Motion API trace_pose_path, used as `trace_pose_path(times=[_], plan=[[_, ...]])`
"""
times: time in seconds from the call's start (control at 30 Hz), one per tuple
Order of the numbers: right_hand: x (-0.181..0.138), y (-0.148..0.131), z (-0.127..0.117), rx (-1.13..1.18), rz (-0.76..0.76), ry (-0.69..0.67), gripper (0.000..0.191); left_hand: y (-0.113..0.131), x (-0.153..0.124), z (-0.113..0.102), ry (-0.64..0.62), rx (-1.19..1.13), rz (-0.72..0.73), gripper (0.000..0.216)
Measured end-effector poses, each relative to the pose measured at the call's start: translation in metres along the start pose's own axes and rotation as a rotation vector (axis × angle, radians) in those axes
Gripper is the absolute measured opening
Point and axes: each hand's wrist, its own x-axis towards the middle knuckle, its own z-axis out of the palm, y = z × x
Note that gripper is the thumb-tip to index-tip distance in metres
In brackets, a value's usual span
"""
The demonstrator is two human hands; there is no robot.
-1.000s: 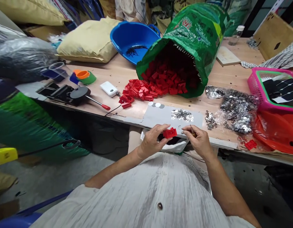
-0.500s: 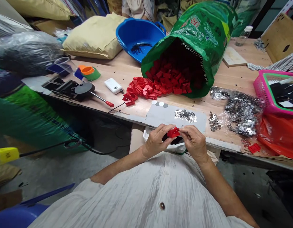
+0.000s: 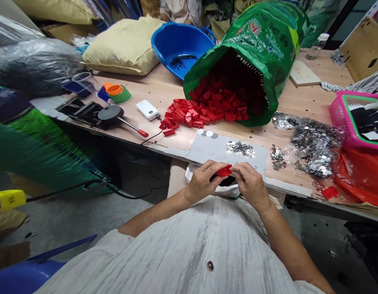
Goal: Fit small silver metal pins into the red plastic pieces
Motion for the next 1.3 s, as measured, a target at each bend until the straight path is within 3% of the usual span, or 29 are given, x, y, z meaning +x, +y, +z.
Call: trace_pose_path(times=[0.33,0.53,0.63,0.9,1.07,1.3], plan=[[0.006,0.006,-0.008,0.093,-0.006,-0.117,0.018,0.001,-0.001,0.0,-0.016,-0.051,0.02,0.034],[0.004,0.014,-0.01,0.263,0.37,-0.065,0.019,0.0,0.0,-0.001,-0.007,-0.027,-0.024,0.033],[0.003,0.015,-0.007,0.354,0.45,-0.093,0.02,0.001,0.001,-0.001,-0.001,-0.018,-0.002,0.03],[0.005,0.013,0.004,0.565,0.483,-0.156,0.028,0.001,-0.004,0.008,0.05,-0.137,0.024,0.024],[0.0,0.021,0.011,0.596,0.458,-0.174,0.031,0.0,-0.01,0.019,0.054,-0.147,-0.005,0.018],[-0.012,0.024,0.02,0.547,0.493,-0.12,0.028,-0.004,-0.013,0.022,0.01,-0.175,-0.125,0.028]])
